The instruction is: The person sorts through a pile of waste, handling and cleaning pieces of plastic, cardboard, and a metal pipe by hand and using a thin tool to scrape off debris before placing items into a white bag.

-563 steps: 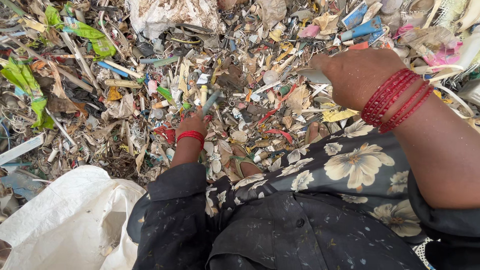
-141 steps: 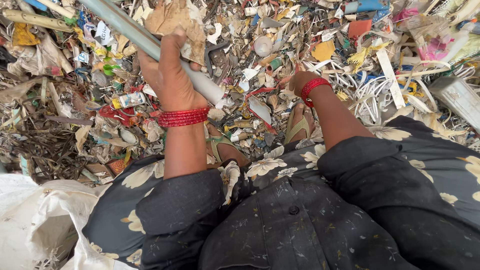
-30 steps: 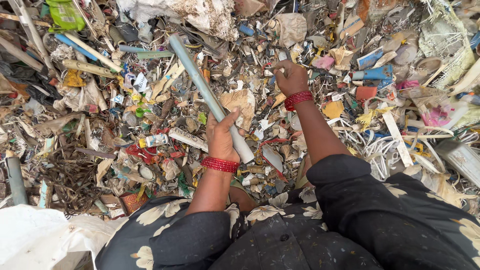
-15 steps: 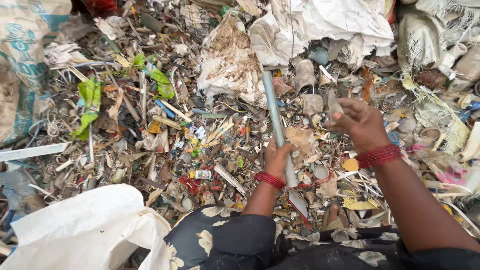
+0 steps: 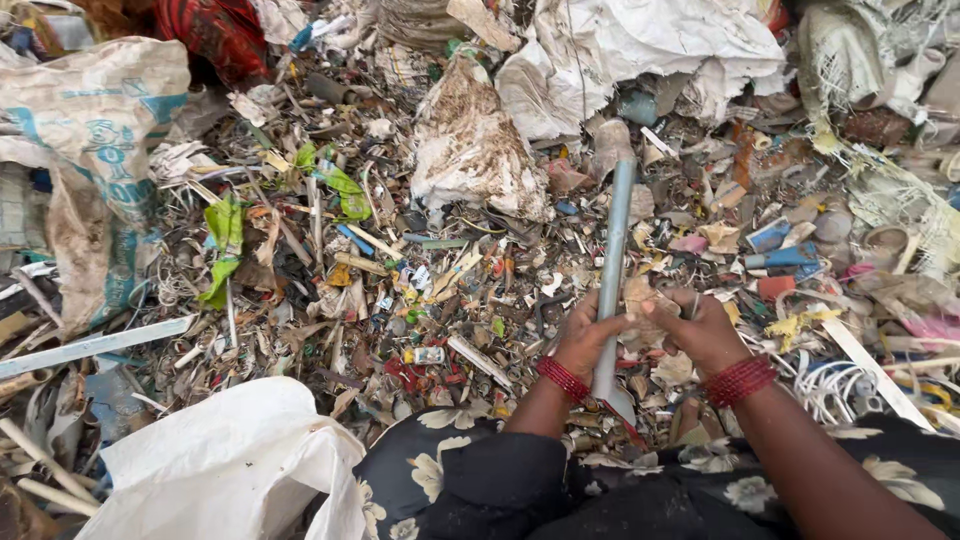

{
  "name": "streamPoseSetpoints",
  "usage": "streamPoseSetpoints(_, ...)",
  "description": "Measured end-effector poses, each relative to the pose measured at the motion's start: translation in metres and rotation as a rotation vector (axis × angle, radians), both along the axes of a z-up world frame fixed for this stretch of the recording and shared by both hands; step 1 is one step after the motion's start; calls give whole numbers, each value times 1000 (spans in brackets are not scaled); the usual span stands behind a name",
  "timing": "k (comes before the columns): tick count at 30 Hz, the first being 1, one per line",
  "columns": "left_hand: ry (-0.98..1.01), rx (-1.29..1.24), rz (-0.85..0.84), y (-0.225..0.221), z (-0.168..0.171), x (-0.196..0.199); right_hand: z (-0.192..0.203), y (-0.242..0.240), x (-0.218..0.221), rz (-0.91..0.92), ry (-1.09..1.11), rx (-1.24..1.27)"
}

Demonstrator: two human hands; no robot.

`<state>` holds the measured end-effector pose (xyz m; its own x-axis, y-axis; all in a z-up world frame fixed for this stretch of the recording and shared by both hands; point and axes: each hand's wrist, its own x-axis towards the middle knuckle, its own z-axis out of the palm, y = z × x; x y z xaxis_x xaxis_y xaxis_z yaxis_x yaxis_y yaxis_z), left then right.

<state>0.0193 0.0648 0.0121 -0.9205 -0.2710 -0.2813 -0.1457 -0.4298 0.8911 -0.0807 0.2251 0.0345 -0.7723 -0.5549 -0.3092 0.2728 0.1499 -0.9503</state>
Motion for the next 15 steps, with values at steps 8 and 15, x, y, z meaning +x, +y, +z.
streamPoseSetpoints(8, -390, -634, 17, -42, -58, 1, 13, 5, -9, -107, -201, -145)
streamPoseSetpoints(15, 16, -776, 21, -31, -77, -9, 18, 7, -12, -52, -201, -115)
